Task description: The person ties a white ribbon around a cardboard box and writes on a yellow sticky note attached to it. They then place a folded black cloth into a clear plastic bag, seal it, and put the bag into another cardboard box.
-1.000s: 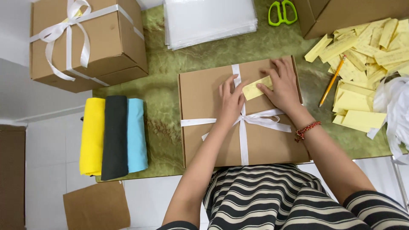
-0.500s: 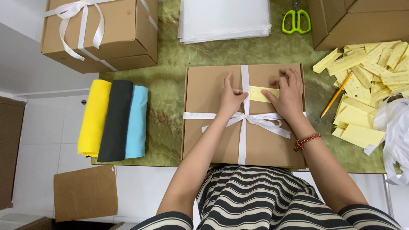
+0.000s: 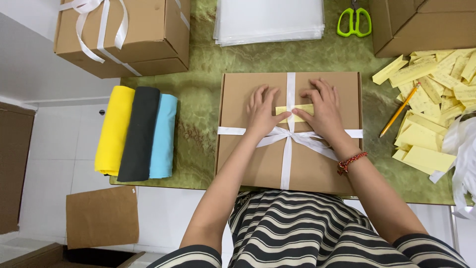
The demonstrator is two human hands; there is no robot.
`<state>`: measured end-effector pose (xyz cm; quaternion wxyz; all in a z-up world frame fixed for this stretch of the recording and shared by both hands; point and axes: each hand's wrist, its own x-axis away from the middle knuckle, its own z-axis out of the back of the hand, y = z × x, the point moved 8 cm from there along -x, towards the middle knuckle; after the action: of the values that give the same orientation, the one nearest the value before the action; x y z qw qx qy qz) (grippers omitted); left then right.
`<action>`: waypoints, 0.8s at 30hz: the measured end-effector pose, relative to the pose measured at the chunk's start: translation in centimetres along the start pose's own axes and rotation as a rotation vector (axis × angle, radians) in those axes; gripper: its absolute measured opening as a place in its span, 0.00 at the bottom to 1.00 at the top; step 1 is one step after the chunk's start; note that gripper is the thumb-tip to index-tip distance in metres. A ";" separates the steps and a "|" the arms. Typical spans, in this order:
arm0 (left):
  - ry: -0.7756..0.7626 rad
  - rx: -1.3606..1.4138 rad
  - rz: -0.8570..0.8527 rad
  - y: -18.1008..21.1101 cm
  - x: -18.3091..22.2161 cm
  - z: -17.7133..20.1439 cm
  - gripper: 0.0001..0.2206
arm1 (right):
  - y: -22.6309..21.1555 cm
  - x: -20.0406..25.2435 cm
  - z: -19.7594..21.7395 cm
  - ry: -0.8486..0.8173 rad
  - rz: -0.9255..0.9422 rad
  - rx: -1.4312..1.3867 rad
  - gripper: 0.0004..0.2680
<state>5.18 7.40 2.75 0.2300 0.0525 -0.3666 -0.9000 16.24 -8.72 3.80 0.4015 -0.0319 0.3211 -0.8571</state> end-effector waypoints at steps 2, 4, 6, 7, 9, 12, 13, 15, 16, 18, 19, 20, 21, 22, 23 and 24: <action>-0.014 0.028 0.002 0.5 0.3 0.0 0.40 | 0.3 -0.1 0.0 -0.001 0.002 -0.006 0.19; -0.028 0.057 0.002 1.0 0.4 -0.2 0.43 | 0.9 -0.3 -0.1 -0.001 0.004 -0.009 0.19; -0.046 0.005 -0.012 1.6 0.6 -0.5 0.49 | 1.6 -0.6 -0.4 -0.004 0.000 -0.044 0.19; -0.046 0.005 -0.013 1.7 0.6 -0.5 0.49 | 1.9 -0.7 -0.3 -0.003 0.000 -0.043 0.19; -0.049 -0.008 -0.019 2.0 0.8 -0.6 0.50 | 2.5 -0.9 -0.1 -0.001 0.014 -0.048 0.19; -0.048 -0.011 -0.015 1.9 0.9 -0.5 0.50 | 2.5 -1.0 0.6 -0.008 0.039 -0.068 0.20; -0.049 -0.010 -0.014 1.6 0.8 -0.9 0.50 | 2.6 -1.1 0.8 -0.010 0.038 -0.067 0.20; -0.034 -0.039 -0.018 1.2 0.7 -1.2 0.51 | 2.6 -1.3 1.2 -0.004 0.042 -0.105 0.20; -0.034 -0.040 -0.017 1.2 0.7 -1.3 0.51 | 2.7 -1.4 1.4 -0.005 0.043 -0.106 0.20; -0.022 -0.059 -0.012 1.1 0.6 -1.4 0.48 | 3.0 -1.5 1.5 -0.030 0.050 -0.105 0.21; -0.023 -0.059 -0.012 1.1 0.6 -1.4 0.48 | 3.2 -1.5 1.4 -0.031 0.049 -0.106 0.21; -0.014 -0.063 -0.017 1.1 0.6 -1.3 0.48 | 3.3 -1.6 1.2 -0.030 0.058 -0.105 0.21; -0.005 -0.067 -0.024 1.2 0.6 -1.2 0.48 | 3.5 -1.7 1.2 -0.028 0.067 -0.103 0.21; -0.006 -0.067 -0.025 1.3 0.6 -1.3 0.48 | 3.3 -1.6 1.2 -0.028 0.065 -0.102 0.21; -0.008 -0.061 -0.020 1.3 0.7 -1.2 0.47 | 3.1 -1.5 1.3 -0.022 0.057 -0.103 0.21; -0.010 -0.056 -0.014 1.3 0.7 -1.1 0.47 | 2.9 -1.4 1.4 -0.017 0.048 -0.104 0.20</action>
<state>5.31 5.55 2.85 0.2231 0.0444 -0.3422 -0.9117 19.55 -9.79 3.51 0.4225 -0.0523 0.3624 -0.8291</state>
